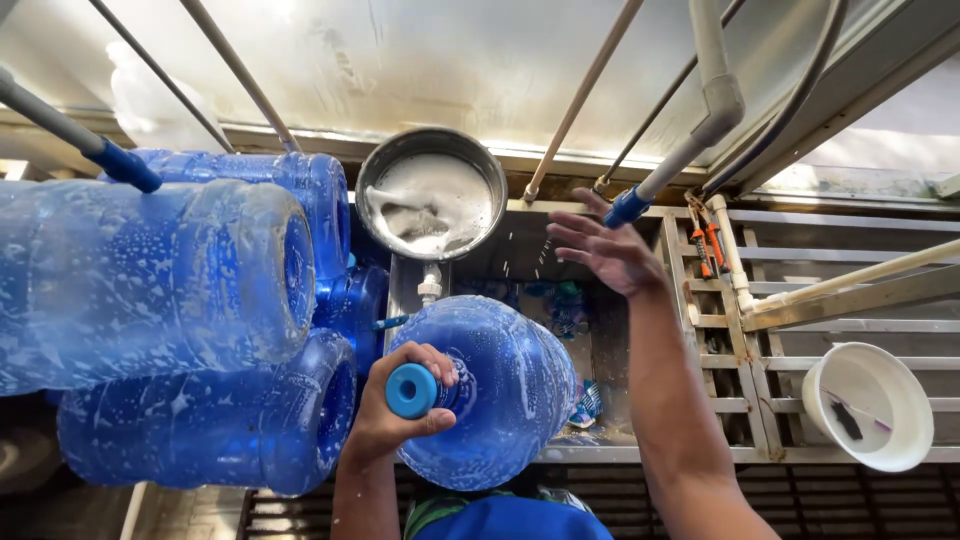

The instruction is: Washing and rinsing large plastic water jugs using soapy water and a sponge.

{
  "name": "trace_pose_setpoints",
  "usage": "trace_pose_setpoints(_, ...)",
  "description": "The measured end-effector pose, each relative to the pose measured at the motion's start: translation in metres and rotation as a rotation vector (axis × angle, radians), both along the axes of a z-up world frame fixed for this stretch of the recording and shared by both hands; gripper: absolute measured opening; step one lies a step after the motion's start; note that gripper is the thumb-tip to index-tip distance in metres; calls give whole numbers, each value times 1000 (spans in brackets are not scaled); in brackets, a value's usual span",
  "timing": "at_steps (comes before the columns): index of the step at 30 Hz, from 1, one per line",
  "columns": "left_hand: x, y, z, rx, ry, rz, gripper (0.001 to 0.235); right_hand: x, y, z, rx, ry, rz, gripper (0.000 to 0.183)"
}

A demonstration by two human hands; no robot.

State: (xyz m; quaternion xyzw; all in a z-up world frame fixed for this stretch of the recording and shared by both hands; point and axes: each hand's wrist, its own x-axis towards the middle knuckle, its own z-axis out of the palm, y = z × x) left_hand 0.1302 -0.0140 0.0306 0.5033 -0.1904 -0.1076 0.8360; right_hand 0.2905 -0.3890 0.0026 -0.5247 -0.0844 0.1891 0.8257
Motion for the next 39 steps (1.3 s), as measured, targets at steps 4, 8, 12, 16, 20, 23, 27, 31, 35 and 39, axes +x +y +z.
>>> trace_pose_setpoints(4,3,-2,-1,24,15,-35,47,14,-36,39,221,-305,143,101)
trace_pose_setpoints(8,6,-4,0,48,11,-66,48,71,-51,67,98,-400,498,85)
trace_pose_setpoints(12,5,-4,-1,35,0,-91,49,69,-23,83,127,-391,629,58)
trace_pose_setpoints(16,0,-2,-2,40,56,-103,50,57,-14,68,111,-416,580,23)
trace_pose_setpoints(20,3,2,-6,66,62,-113,50,38,-6,71,-25,-362,169,46)
trace_pose_setpoints(23,2,3,0,86,88,-127,51,30,7,74,-63,-383,-32,46)
trace_pose_setpoints(27,3,4,0,90,107,-145,52,24,22,75,-149,-384,-180,44)
trace_pose_setpoints(31,3,9,-6,85,111,-162,52,18,32,78,-239,-408,-350,45)
trace_pose_setpoints(35,2,14,-10,68,111,-172,53,11,45,83,-310,-429,-486,42)
trace_pose_setpoints(39,1,17,-13,56,100,-175,53,9,51,81,-331,-477,-542,45)
